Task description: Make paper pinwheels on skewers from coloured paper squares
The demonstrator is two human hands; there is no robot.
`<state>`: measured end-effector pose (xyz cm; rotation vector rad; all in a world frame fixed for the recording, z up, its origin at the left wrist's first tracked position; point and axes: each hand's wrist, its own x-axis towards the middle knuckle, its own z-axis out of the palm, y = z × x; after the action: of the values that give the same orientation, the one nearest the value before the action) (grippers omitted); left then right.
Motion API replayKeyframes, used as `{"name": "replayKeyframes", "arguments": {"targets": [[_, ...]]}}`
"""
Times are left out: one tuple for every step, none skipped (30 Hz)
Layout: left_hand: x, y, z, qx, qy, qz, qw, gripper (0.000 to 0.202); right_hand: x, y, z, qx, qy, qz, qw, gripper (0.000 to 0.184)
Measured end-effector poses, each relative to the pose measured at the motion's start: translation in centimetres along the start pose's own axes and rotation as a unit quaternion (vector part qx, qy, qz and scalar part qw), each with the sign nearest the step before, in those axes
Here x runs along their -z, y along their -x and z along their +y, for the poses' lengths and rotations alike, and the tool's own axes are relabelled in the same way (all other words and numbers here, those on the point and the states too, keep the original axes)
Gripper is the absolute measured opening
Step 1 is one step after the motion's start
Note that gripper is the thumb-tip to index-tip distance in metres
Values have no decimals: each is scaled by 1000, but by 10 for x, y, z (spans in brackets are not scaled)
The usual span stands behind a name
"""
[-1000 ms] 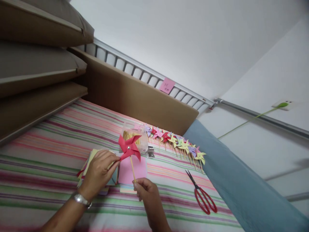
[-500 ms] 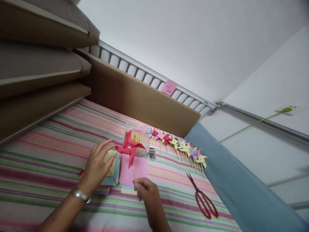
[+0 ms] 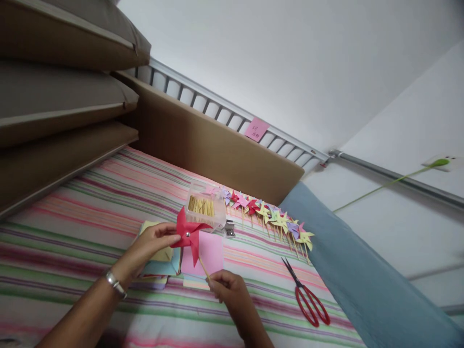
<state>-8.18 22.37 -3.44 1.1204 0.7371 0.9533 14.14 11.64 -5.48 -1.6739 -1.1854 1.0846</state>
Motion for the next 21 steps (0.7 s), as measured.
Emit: {"name": "replayKeyframes", "arguments": {"targets": [[-1, 0, -1, 5, -3, -17, 1000, 34, 1, 0, 0, 2, 3, -4, 1000, 18], [-2, 0, -2, 11, 0, -30, 999, 33, 2, 1, -1, 4, 7, -10, 1000, 17], [-3, 0, -3, 20, 7, -38, 999, 33, 3, 2, -3, 4, 12, -15, 1000, 16], [-3, 0, -4, 31, 16, -42, 999, 33, 3, 2, -4, 4, 18, -21, 1000, 15], [-4, -1, -6, 43, 23, -39, 998, 32, 4, 3, -5, 6, 26, -25, 999, 14], [-5, -2, -8, 55, 27, -32, 998, 32, 4, 3, -6, 9, 35, -28, 999, 13], [-5, -3, -10, 64, 27, -23, 997, 30, 5, 3, -7, 13, 45, -32, 998, 12], [-5, -3, -12, 70, 25, -12, 997, 28, 6, 3, -8, 19, 54, -35, 998, 12], [-6, -4, -14, 74, 22, -2, 997, 26, 7, 2, -9, 24, 63, -38, 997, 12], [-6, -4, -15, 76, 21, 7, 997, 24, 8, 2, -11, 28, 72, -40, 996, 12], [-6, -5, -16, 79, 22, 11, 997, 23, 9, 1, -12, 31, 80, -41, 995, 13], [-6, -5, -17, 82, 27, 10, 996, 23, 11, 0, -14, 32, 85, -40, 995, 13], [-6, -5, -17, 84, 32, 7, 996, 24, 12, -1, -16, 32, 88, -37, 995, 13], [-7, -5, -17, 88, 36, 2, 995, 25, 13, -2, -17, 31, 89, -35, 995, 13], [-6, -5, -18, 91, 39, -1, 995, 26, 14, -3, -19, 30, 90, -33, 995, 13], [-6, -5, -18, 92, 40, -2, 995, 26, 14, -4, -19, 28, 90, -32, 995, 13], [-6, -5, -19, 91, 41, -1, 995, 27, 15, -5, -20, 27, 91, -32, 995, 13], [-6, -5, -19, 91, 43, 1, 995, 28, 15, -5, -20, 29, 95, -33, 995, 13], [-5, -5, -20, 90, 44, 4, 995, 28, 15, -6, -20, 32, 99, -34, 994, 13], [-5, -5, -20, 89, 47, 6, 995, 29, 15, -6, -19, 37, 105, -34, 993, 13], [-5, -6, -21, 89, 50, 8, 995, 30, 15, -7, -19, 42, 110, -34, 992, 13]]}}
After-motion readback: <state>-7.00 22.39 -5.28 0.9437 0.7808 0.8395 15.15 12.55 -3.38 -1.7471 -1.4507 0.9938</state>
